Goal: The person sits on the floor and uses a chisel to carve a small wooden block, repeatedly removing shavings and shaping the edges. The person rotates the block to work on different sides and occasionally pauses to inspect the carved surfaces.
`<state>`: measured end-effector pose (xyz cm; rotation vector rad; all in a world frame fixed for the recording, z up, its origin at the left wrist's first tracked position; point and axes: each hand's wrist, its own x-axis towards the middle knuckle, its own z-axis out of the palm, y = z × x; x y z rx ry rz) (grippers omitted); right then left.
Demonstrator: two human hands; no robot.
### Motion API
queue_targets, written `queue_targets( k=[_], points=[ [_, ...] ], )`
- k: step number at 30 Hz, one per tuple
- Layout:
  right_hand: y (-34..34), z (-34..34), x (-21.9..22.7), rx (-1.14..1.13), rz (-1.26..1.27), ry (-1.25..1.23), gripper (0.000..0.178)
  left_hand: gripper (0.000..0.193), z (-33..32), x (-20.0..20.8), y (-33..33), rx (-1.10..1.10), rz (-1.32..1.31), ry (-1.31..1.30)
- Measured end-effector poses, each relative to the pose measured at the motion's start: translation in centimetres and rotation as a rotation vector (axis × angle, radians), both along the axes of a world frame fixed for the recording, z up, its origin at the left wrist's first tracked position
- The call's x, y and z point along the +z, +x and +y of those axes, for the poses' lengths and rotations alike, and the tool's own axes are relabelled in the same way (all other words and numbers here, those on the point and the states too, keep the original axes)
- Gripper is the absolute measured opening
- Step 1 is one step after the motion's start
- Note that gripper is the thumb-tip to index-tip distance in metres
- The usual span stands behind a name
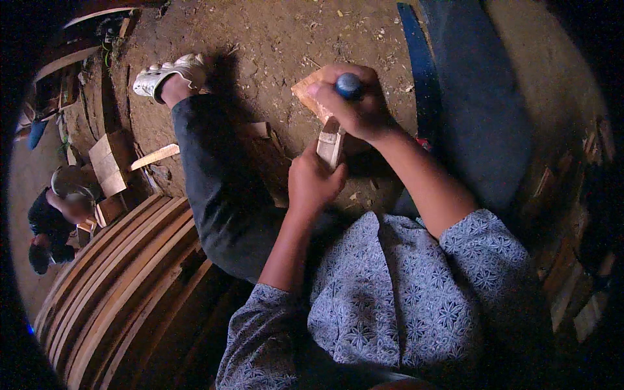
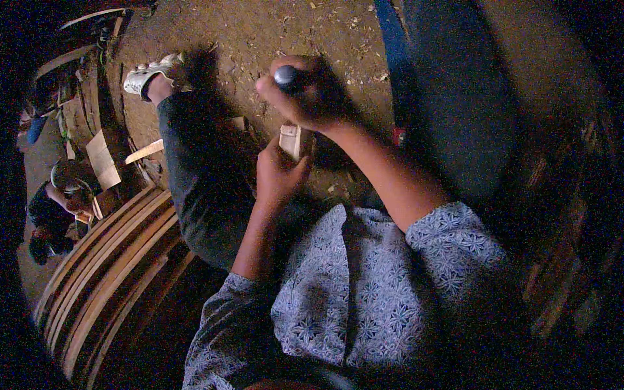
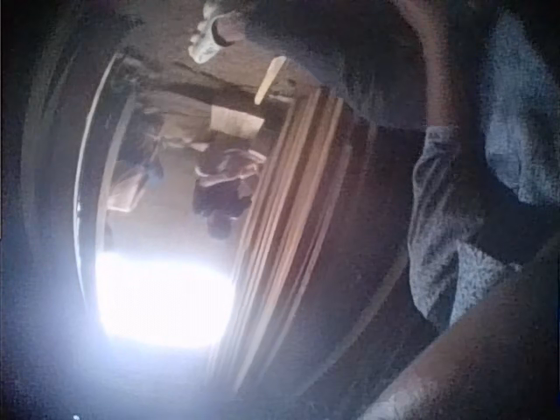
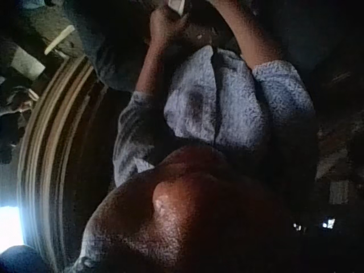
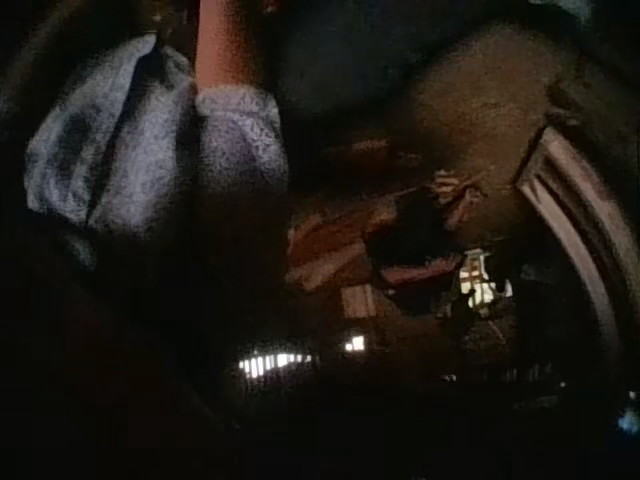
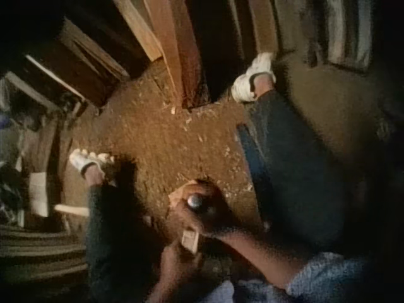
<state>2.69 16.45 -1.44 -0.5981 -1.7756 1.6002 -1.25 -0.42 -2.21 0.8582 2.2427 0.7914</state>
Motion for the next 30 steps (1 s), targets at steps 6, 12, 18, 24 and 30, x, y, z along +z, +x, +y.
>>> queue_targets(
  k=[6, 12, 18, 24, 30],
  points=[
    [2.7, 1.9, 5.1, 0.026, 0.09, -0.277, 0.03, 0.037, 0.4, 0.1, -0.4, -0.059, 0.076, 0.049],
    [0.2, 0.4, 0.7, 0.032, 0.086, -0.1, 0.028, 0.035, -0.5, -0.6, -0.3, -0.024, -0.024, -0.01],
    [2.2, 1.2, 5.1, 0.005, 0.096, -0.245, 0.033, 0.034, 0.4, 0.0, -0.5, -0.045, 0.042, 0.075],
    [0.4, 0.5, 0.1, -0.011, 0.045, -0.036, 0.03, 0.036, -0.4, -0.8, -0.2, -0.007, -0.038, 0.02],
    [2.4, 1.7, 3.6, 0.04, 0.051, -0.351, 0.034, 0.035, 0.1, -0.4, -0.6, -0.045, 0.035, 0.04]
  ],
)
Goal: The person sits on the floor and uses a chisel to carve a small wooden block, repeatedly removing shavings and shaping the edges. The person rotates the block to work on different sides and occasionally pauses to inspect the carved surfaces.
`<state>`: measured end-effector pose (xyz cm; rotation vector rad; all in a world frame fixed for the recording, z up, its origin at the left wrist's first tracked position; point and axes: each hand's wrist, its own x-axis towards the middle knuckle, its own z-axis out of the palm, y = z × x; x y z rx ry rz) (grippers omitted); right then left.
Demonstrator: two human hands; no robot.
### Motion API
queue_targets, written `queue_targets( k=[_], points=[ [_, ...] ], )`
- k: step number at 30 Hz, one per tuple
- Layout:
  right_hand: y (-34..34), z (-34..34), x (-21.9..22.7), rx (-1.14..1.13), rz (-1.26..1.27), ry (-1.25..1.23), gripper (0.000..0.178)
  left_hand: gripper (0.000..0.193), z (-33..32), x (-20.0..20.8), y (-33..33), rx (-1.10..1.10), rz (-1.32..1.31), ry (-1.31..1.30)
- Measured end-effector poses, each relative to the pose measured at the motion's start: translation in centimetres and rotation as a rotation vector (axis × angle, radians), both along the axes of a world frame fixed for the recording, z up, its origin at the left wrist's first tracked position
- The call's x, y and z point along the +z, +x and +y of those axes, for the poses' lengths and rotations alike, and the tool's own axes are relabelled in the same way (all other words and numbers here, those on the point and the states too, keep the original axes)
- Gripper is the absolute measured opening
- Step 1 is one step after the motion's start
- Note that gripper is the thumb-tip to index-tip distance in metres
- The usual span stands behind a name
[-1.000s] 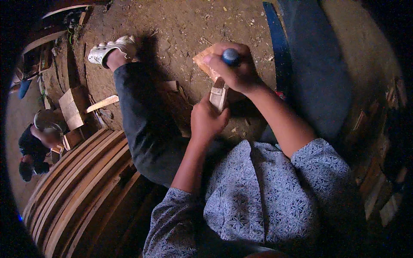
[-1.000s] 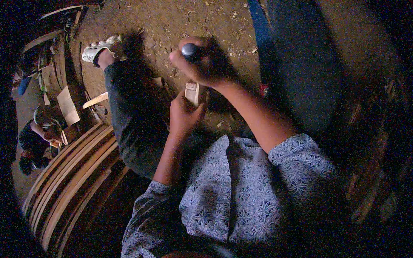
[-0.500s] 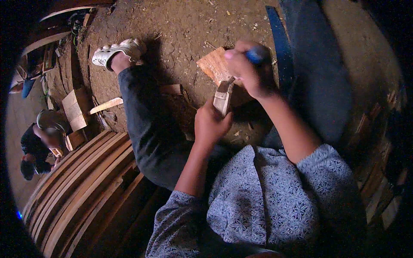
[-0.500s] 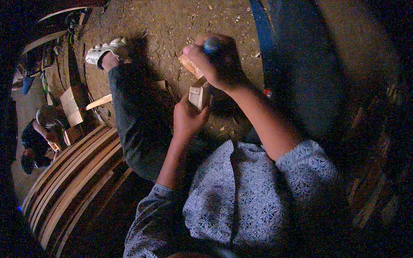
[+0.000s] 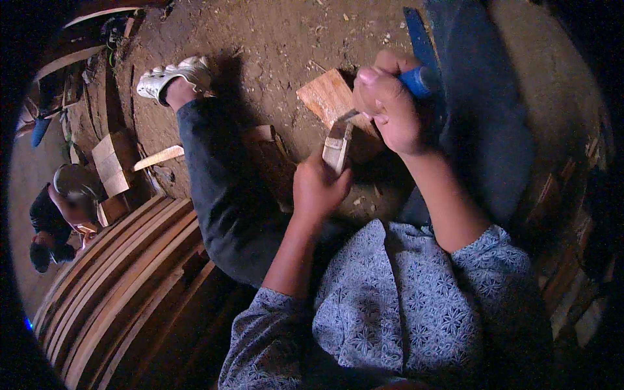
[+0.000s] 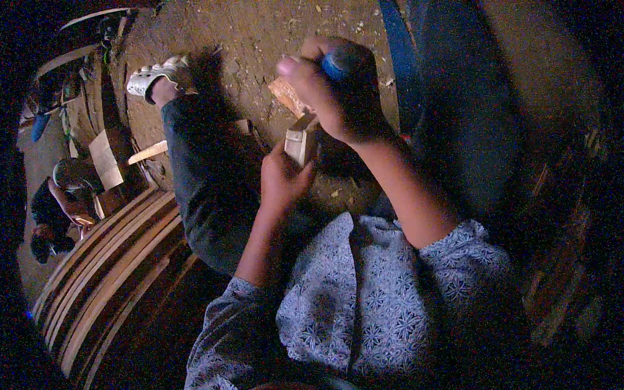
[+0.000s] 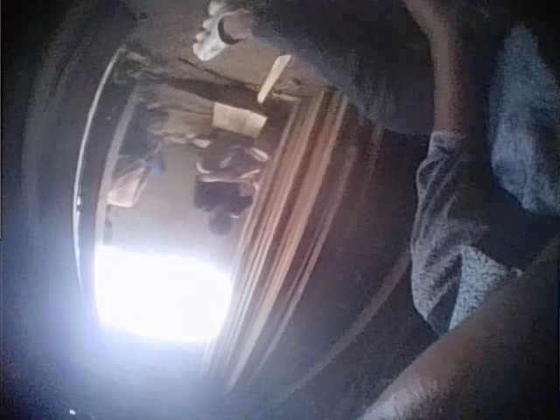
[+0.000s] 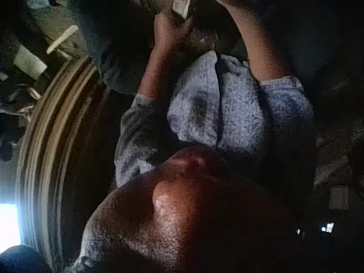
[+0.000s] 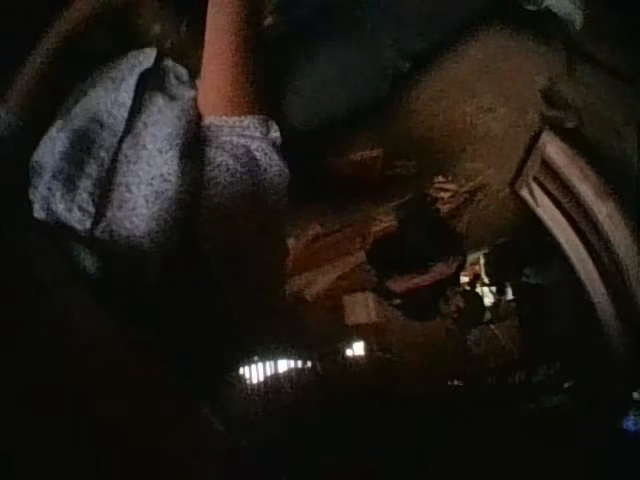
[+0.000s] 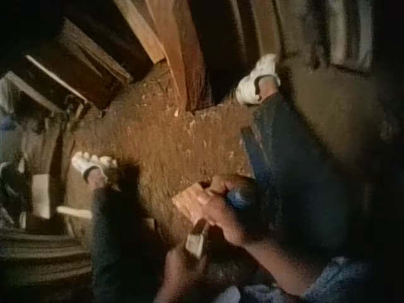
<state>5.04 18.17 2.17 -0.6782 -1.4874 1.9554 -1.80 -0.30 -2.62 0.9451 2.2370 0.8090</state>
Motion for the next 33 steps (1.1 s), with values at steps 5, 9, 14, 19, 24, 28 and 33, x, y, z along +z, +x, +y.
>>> queue_targets(
  k=[5, 9, 14, 19, 24, 28, 33],
  points=[
    [-2.0, -0.9, -3.2, -0.022, -0.005, 0.269, 0.033, 0.036, -0.1, 0.6, 0.5, 0.025, -0.039, -0.02],
    [-1.3, 0.0, -2.5, -0.092, -0.001, 0.099, 0.035, 0.037, -0.3, 0.3, 0.3, 0.049, -0.067, -0.023],
    [-0.9, -0.6, -0.5, -0.071, 0.009, 0.194, 0.034, 0.036, 0.4, 0.6, 0.2, 0.011, -0.021, -0.005],
    [-2.2, -1.2, -4.7, -0.101, 0.013, 0.151, 0.031, 0.035, -0.6, -0.2, 0.5, 0.029, 0.014, -0.018],
    [-0.3, 0.4, -0.5, -0.113, 0.021, 0.057, 0.03, 0.036, 0.1, 0.3, 0.2, 0.024, -0.02, 0.046],
    [-2.4, -1.0, -5.5, -0.123, 0.033, 0.191, 0.029, 0.036, -0.3, -0.6, 0.1, 0.027, -0.063, 0.026],
    [-1.6, 0.1, -5.0, -0.237, 0.056, -0.167, 0.026, 0.037, -0.7, -0.7, 0.0, 0.059, -0.073, 0.075]
  ],
)
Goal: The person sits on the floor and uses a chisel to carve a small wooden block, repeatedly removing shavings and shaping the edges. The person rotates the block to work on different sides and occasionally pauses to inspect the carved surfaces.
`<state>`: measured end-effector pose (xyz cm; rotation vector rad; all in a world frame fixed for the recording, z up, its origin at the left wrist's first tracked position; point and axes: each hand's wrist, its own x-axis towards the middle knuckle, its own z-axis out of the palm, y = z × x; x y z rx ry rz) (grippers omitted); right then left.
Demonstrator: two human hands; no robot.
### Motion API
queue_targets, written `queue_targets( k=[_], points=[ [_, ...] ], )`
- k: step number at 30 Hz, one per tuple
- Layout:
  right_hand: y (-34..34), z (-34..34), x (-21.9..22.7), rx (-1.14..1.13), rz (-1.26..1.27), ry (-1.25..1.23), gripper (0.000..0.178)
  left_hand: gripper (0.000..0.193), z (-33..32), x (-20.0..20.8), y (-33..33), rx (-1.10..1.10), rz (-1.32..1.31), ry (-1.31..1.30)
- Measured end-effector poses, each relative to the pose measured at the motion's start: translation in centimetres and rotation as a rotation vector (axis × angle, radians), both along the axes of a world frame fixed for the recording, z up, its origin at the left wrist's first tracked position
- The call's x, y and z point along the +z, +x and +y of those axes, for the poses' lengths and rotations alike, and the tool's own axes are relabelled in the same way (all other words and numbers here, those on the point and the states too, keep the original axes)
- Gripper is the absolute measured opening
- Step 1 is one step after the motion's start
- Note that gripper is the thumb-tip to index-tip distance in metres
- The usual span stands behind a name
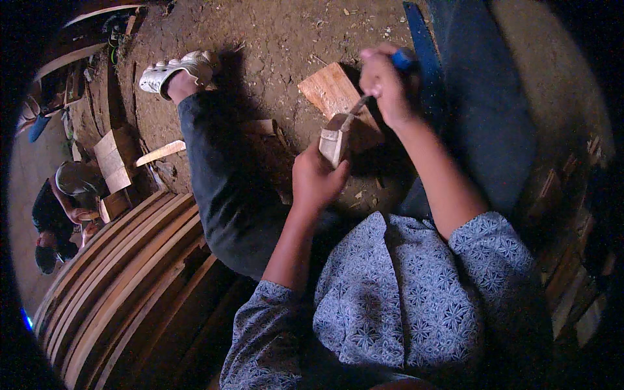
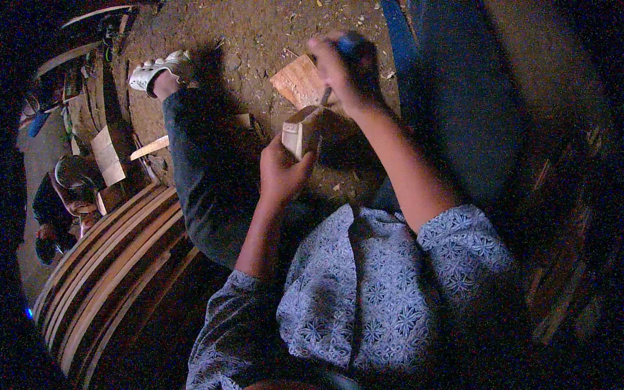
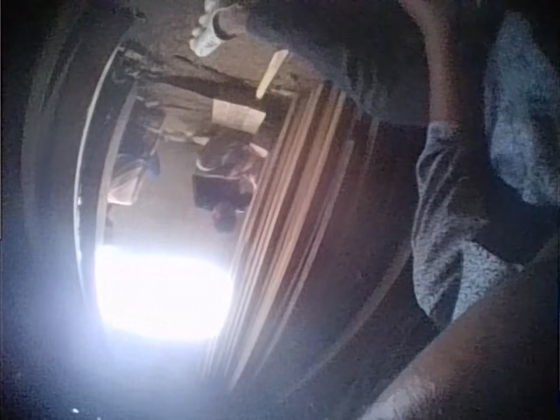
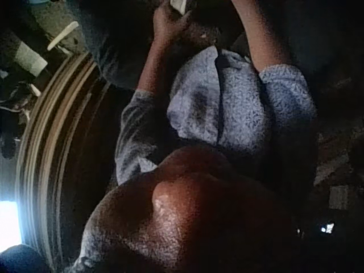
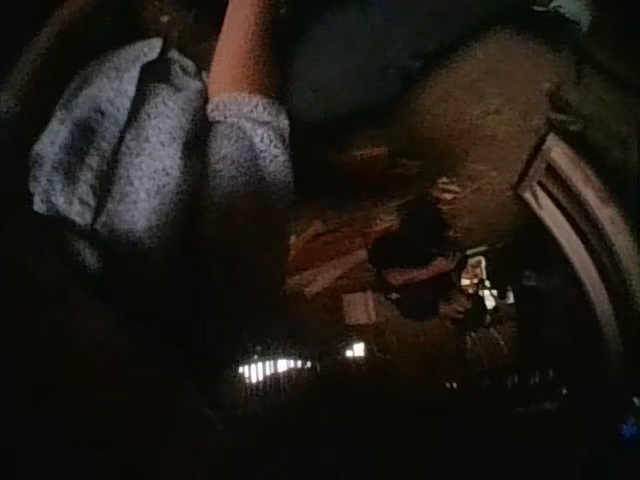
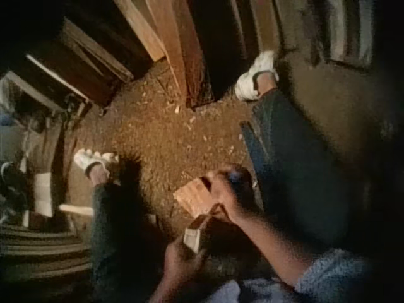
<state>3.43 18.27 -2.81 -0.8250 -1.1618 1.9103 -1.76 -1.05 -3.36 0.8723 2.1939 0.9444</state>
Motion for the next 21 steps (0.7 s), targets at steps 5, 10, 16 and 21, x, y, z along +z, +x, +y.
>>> queue_targets(
  k=[5, 10, 16, 21],
  points=[
    [2.9, 2.1, 3.2, -0.021, 0.168, -0.056, 0.033, 0.038, 0.6, 2.1, 0.0, 0.074, -0.031, 0.066],
    [3.7, 0.8, 5.0, 0.153, 0.277, -0.041, 0.033, 0.037, -0.4, 0.7, 0.1, -0.044, 0.055, -0.078],
    [2.7, -0.8, 6.0, 0.099, 0.125, 0.231, 0.028, 0.041, 0.6, 1.2, 0.2, -0.059, 0.021, -0.15],
    [0.9, -1.2, -0.6, 0.066, -0.073, 0.248, 0.026, 0.036, 0.0, 0.4, 0.4, -0.028, 0.048, -0.12]
  ],
)
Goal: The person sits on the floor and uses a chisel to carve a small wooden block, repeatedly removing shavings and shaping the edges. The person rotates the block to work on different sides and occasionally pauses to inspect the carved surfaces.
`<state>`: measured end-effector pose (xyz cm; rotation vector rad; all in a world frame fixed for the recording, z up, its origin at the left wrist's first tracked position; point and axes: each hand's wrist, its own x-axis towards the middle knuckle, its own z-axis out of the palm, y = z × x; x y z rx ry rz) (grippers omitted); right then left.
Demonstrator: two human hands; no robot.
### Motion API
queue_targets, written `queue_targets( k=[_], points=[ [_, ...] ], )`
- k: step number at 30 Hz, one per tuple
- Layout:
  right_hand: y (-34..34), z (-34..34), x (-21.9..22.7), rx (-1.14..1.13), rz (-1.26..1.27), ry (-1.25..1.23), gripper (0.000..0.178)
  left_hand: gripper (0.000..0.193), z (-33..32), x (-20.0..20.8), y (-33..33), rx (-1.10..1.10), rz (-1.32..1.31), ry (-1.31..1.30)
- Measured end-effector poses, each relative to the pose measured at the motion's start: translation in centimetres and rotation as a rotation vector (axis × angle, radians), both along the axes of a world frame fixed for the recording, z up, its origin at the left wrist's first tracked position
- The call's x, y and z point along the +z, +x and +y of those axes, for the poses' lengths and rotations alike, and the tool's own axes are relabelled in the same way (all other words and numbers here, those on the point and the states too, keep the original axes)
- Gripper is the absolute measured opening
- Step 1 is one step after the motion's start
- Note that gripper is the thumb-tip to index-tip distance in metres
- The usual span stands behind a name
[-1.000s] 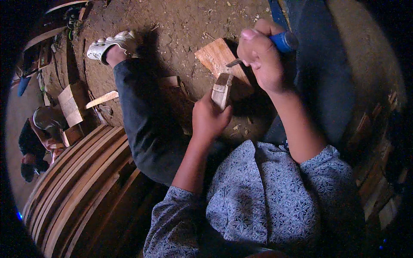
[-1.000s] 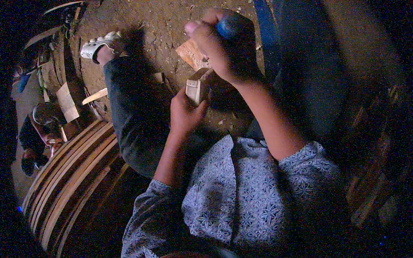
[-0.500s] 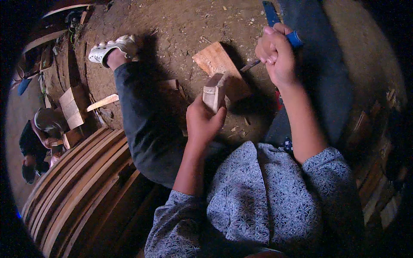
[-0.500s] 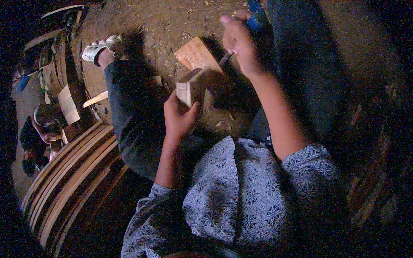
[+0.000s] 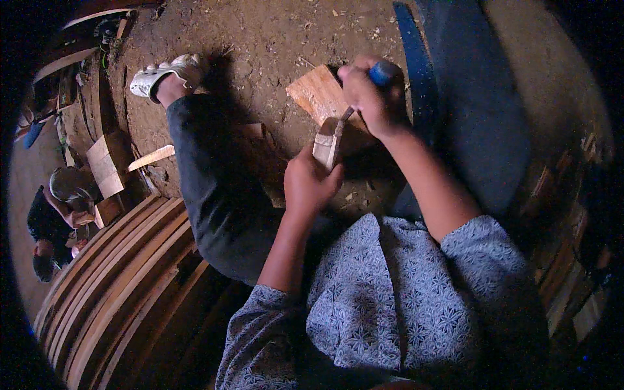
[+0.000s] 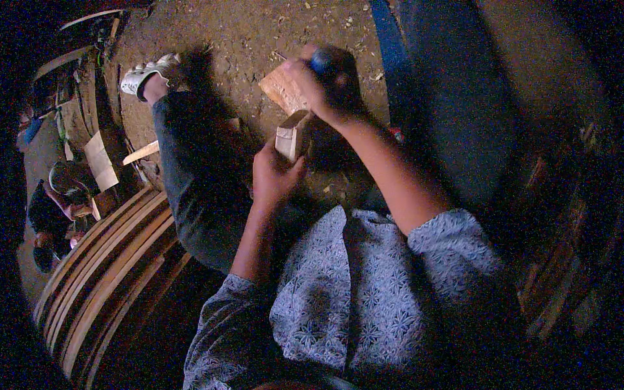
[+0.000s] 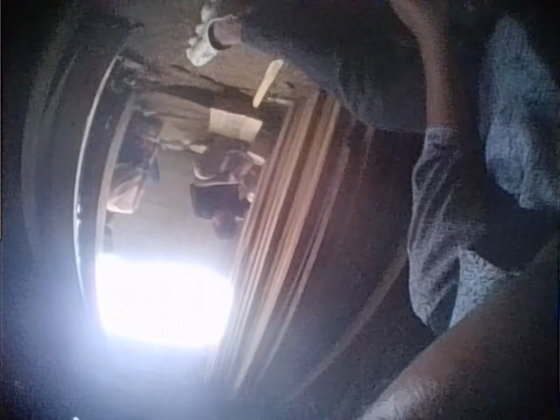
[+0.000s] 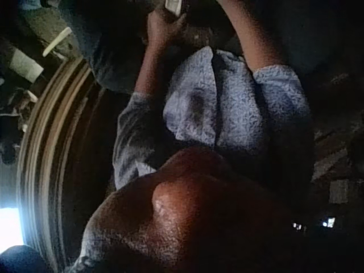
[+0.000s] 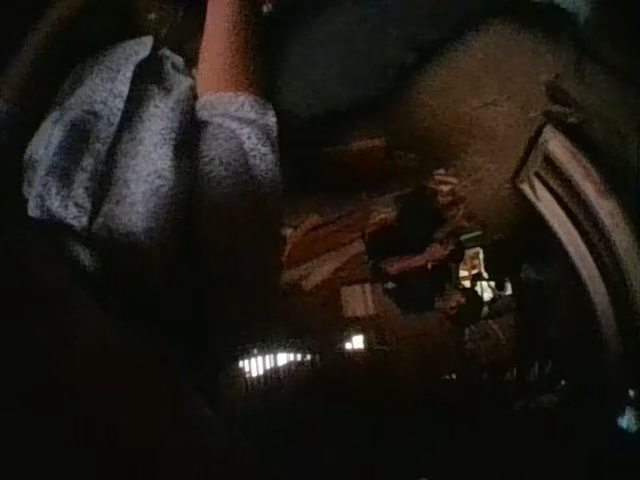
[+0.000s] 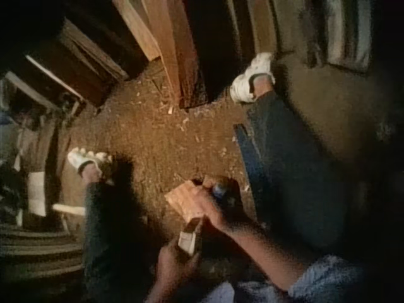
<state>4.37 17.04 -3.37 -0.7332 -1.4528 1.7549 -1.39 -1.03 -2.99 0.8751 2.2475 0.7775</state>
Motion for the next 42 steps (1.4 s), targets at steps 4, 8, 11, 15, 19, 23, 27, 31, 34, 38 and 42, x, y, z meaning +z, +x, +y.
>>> queue_targets(
  k=[4, 8, 11, 15, 19, 23, 27, 31, 34, 38, 42],
  points=[
    [0.9, 1.1, 4.5, 0.045, 0.138, -0.109, 0.029, 0.035, 0.2, 0.0, 0.1, 0.005, -0.003, 0.029],
    [0.3, 0.1, 3.7, -0.017, 0.119, -0.012, 0.025, 0.035, 0.6, 0.2, 0.2, -0.025, 0.054, 0.029],
    [-0.1, -0.1, 0.6, -0.03, -0.01, 0.135, 0.026, 0.034, 0.3, 0.9, 0.3, -0.005, 0.006, -0.023],
    [0.7, 0.9, 1.7, -0.017, 0.1, -0.135, 0.027, 0.034, 0.1, 0.2, 0.0, -0.016, 0.014, 0.006],
    [1.0, 0.8, 5.0, -0.008, 0.133, -0.015, 0.03, 0.034, -0.2, -0.8, 0.0, 0.007, -0.003, 0.081],
    [-0.2, 0.4, -0.3, -0.048, -0.03, 0.111, 0.026, 0.041, 0.1, 0.4, 0.1, -0.029, -0.054, -0.095],
    [0.4, 1.0, 0.9, -0.041, 0.112, -0.129, 0.022, 0.039, 0.2, 0.5, 0.0, -0.016, -0.064, -0.027],
    [0.7, 1.3, 4.8, 0.055, 0.248, -0.14, 0.028, 0.037, -0.2, -0.8, 0.1, 0.025, -0.07, 0.086],
    [-0.3, 1.0, 1.2, -0.035, 0.11, -0.037, 0.033, 0.037, 0.3, -0.3, 0.4, 0.019, -0.05, 0.063],
    [0.3, 0.7, 2.7, -0.018, 0.09, -0.043, 0.032, 0.037, 0.0, -0.2, 0.3, 0.021, -0.012, 0.05],
    [1.1, 1.0, 6.3, 0.032, 0.178, -0.024, 0.025, 0.037, 0.0, -0.4, 0.2, 0.048, -0.069, 0.06]
  ],
)
